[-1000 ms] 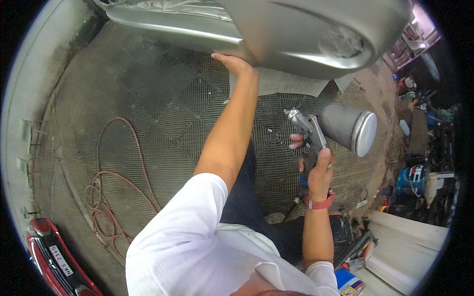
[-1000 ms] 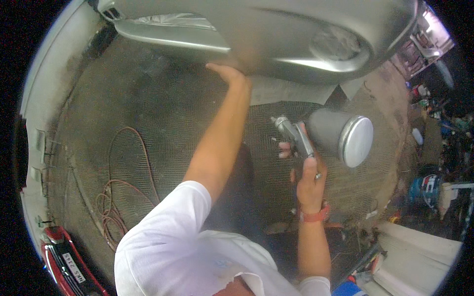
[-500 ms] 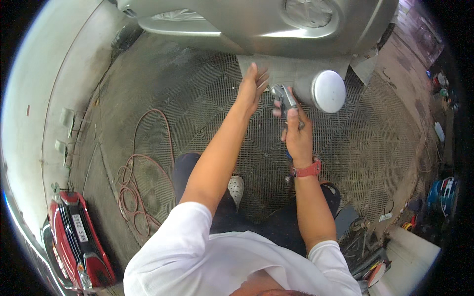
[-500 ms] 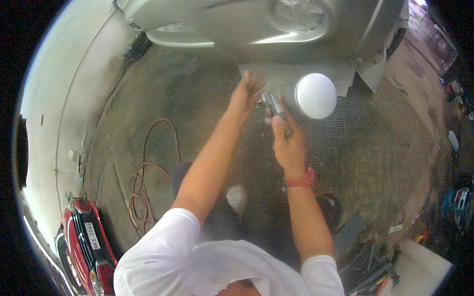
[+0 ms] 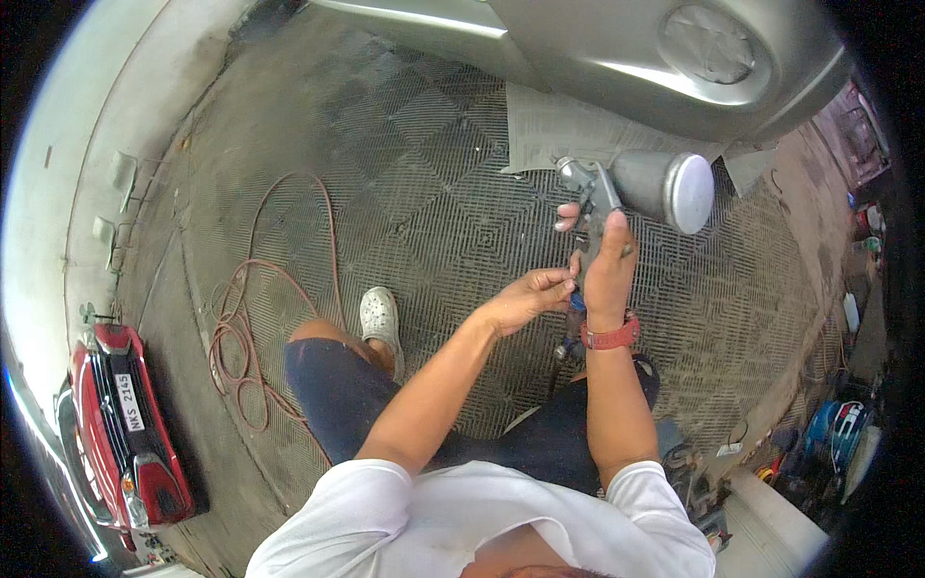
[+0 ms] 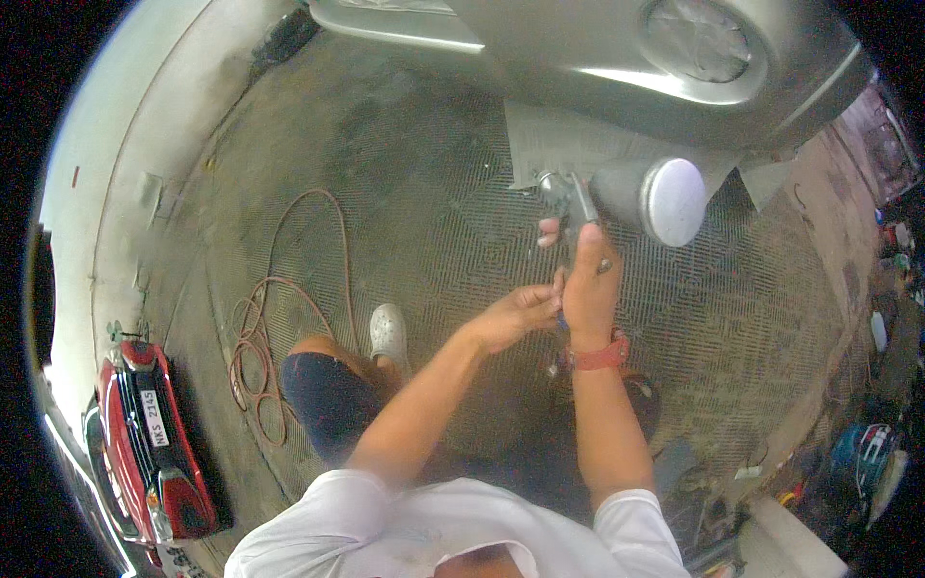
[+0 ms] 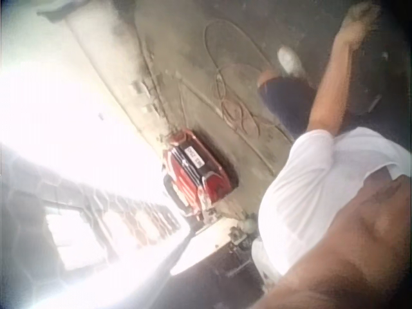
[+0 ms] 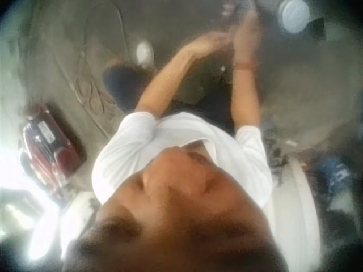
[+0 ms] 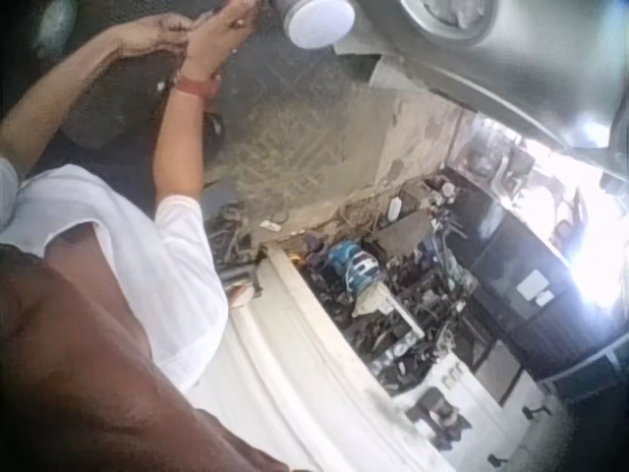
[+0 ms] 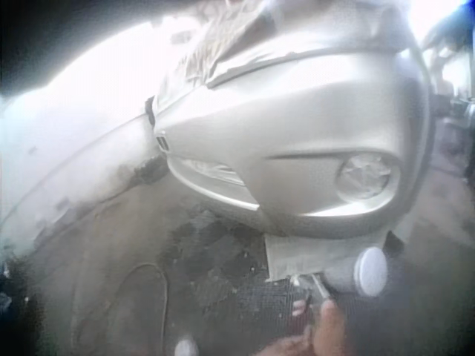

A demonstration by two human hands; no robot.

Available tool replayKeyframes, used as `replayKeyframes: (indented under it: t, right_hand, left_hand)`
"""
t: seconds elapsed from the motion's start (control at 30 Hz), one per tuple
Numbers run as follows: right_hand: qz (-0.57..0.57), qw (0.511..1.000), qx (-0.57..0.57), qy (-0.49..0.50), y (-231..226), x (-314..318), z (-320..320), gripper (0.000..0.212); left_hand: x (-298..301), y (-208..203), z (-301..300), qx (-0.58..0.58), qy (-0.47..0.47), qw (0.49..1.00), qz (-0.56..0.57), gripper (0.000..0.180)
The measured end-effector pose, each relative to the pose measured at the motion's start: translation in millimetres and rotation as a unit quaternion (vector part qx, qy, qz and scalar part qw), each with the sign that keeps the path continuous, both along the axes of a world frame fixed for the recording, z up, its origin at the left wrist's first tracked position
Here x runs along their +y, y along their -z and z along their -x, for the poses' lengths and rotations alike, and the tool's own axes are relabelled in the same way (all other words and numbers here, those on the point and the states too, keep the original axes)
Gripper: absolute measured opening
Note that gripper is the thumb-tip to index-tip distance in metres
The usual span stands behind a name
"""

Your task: The person wipes a silver car bumper with a cloth and water, then uses a spray gun to apply paint to the bumper surface.

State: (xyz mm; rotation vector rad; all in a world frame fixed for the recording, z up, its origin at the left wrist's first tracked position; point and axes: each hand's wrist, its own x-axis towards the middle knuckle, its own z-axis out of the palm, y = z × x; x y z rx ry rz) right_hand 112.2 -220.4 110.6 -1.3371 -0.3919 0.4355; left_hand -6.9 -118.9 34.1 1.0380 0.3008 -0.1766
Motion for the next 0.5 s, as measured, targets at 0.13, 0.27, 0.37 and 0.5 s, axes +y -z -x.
replayKeyframes:
  t: [0.13, 0.27, 0.37, 0.5]
  right_hand:
    - [-0.037, 0.998, 0.001, 0.049, -11, 17, 4, 0.061]
    - [-0.022, 0.996, -0.005, 0.083, -14, 37, 11, 0.065]
    - [0.0, 0.992, -0.038, 0.119, -20, 54, 24, 0.07]
    - [0.05, 0.984, -0.044, 0.167, -38, 75, 42, 0.077]
  left_hand:
    - [12, 18, -10, -0.056, -0.049, 0.996, 0.054, 0.023]
    - [36, 21, -20, -0.132, 0.009, 0.99, 0.049, 0.023]
    - [61, 35, -25, -0.142, 0.099, 0.985, 0.024, 0.026]
    - [118, 20, -43, -0.229, 0.107, 0.942, -0.221, 0.041]
